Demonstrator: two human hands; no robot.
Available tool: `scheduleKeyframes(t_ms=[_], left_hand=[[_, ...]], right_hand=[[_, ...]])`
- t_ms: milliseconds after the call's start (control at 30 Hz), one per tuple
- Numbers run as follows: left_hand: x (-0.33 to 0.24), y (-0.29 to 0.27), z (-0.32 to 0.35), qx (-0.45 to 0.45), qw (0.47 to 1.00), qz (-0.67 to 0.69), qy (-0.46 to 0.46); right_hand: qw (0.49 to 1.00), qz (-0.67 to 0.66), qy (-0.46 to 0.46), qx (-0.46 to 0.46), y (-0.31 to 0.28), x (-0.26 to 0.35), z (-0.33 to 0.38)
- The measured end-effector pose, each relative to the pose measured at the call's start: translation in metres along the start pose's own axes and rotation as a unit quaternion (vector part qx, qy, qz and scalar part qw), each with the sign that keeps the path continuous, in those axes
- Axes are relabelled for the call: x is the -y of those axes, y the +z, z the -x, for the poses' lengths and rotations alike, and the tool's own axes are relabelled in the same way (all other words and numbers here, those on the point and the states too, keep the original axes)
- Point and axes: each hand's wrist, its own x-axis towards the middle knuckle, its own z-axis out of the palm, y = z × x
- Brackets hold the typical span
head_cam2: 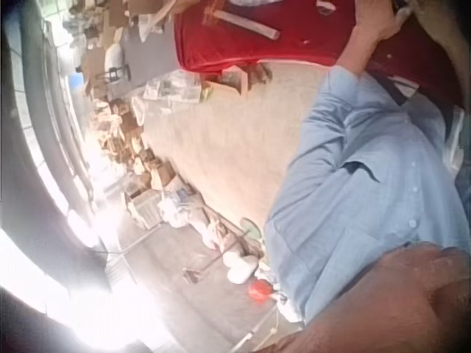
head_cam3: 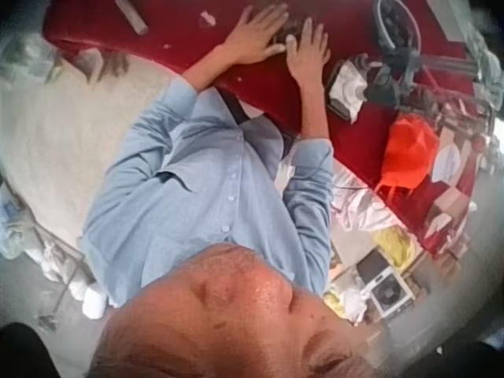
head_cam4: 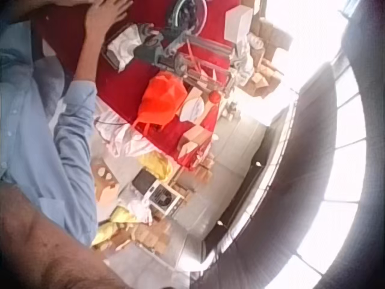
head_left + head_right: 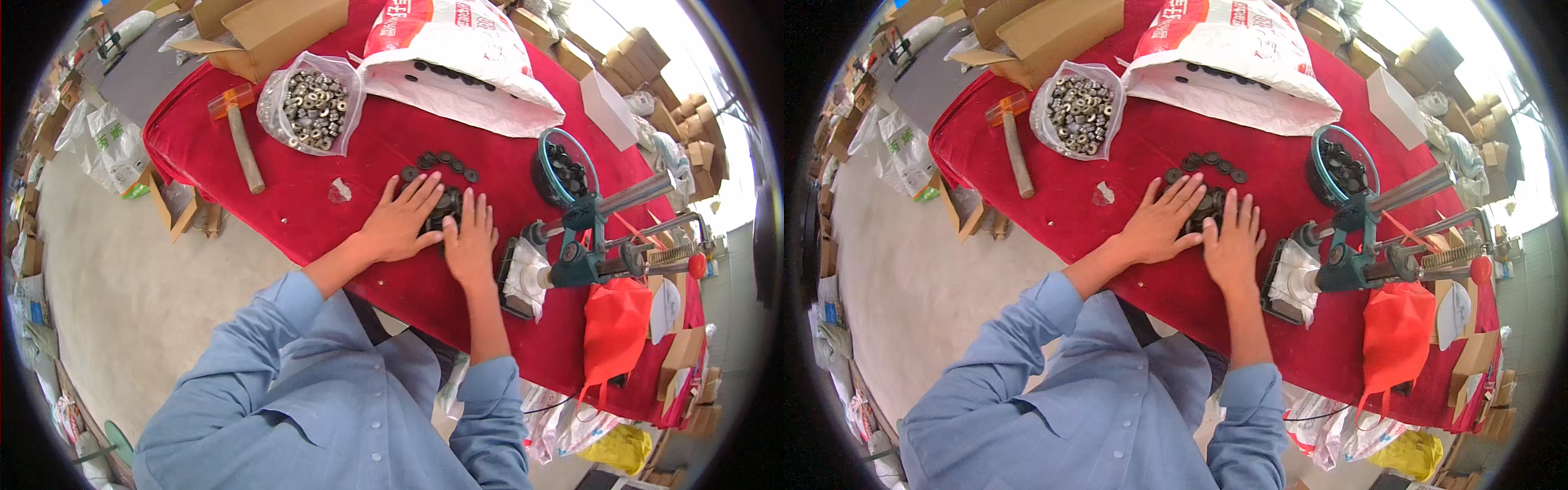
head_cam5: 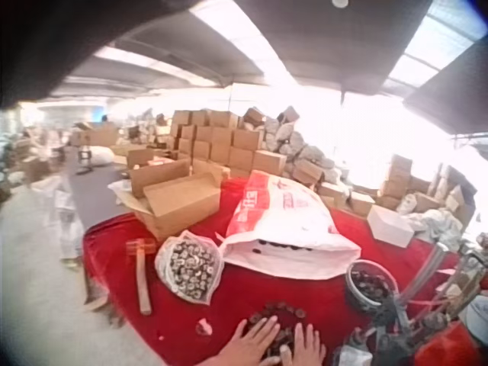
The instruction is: Manually inserting metal eyelet inserts into rubber washer components at a workbench.
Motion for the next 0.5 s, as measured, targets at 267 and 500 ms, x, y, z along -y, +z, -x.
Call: scheduleKeyframes(t_ms=[267, 500], left_hand=[[0.031, -0.034, 0.028, 0.006, 0.995, -0.028, -0.091], [0.058, -0.033, -0.017, -0.005, 0.994, 0.062, -0.094]], right_hand=[[0.984, 0.095, -0.153, -0.016, 0.015, 0.055, -0.005], [0.987, 0.107, -0.116, 0.026, 0.018, 0.035, -0.067]])
